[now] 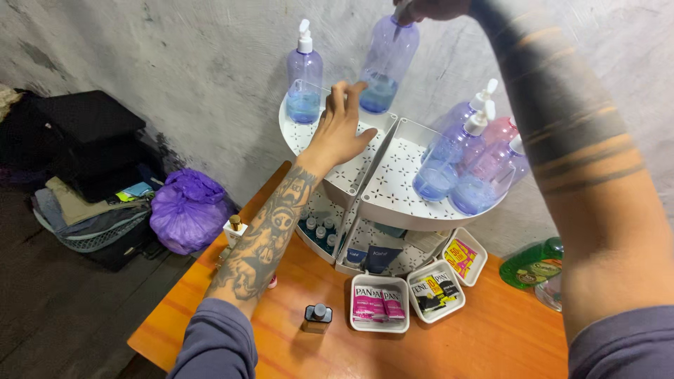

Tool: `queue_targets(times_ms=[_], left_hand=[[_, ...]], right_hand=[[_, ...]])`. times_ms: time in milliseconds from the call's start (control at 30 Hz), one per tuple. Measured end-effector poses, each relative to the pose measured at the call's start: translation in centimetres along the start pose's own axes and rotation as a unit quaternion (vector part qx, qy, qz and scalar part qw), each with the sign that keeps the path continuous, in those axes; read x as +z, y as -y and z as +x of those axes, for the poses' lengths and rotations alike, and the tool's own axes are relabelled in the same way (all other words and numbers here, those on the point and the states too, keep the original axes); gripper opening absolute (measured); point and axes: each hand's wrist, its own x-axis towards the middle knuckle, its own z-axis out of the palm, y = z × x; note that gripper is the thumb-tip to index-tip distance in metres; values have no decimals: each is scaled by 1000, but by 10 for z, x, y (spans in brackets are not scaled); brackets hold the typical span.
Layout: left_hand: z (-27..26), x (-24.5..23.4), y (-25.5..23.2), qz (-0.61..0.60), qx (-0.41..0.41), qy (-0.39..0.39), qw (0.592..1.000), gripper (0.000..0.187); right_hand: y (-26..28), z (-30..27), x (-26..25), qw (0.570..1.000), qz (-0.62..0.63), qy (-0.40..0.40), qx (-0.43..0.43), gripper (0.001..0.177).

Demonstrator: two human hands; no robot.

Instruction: The person picks up several pump bottles of liquid soap and places them one by one onto a white rotating corner shelf. They also handle small bottles and packets on the table, arranging items on the shelf.

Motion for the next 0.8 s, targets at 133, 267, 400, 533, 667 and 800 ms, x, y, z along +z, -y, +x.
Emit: queue_targets(times_ms=[133,267,400,533,667,800], left_hand=[[-18,-6,26,-25,-51,15,998,86],[-26,-9,45,-21,-97,33,994,87],[-29,0,57,-23,-127,42,991,84],[-24,10,67,2,-116,57,992,89],[-19,16,74,27,-145,123,981,97],[-19,14,73,34,-158,149,975,98]], right_hand=[[23,26,16,999,40,14,8,35],[43,44,36,998,66,17,4,36],[51,57,60,998,59,23,30,36],[50,74,82,996,59,31,63,36],[45,84,110,994,59,26,91,39],[38,85,123,997,37,-63,20,52]])
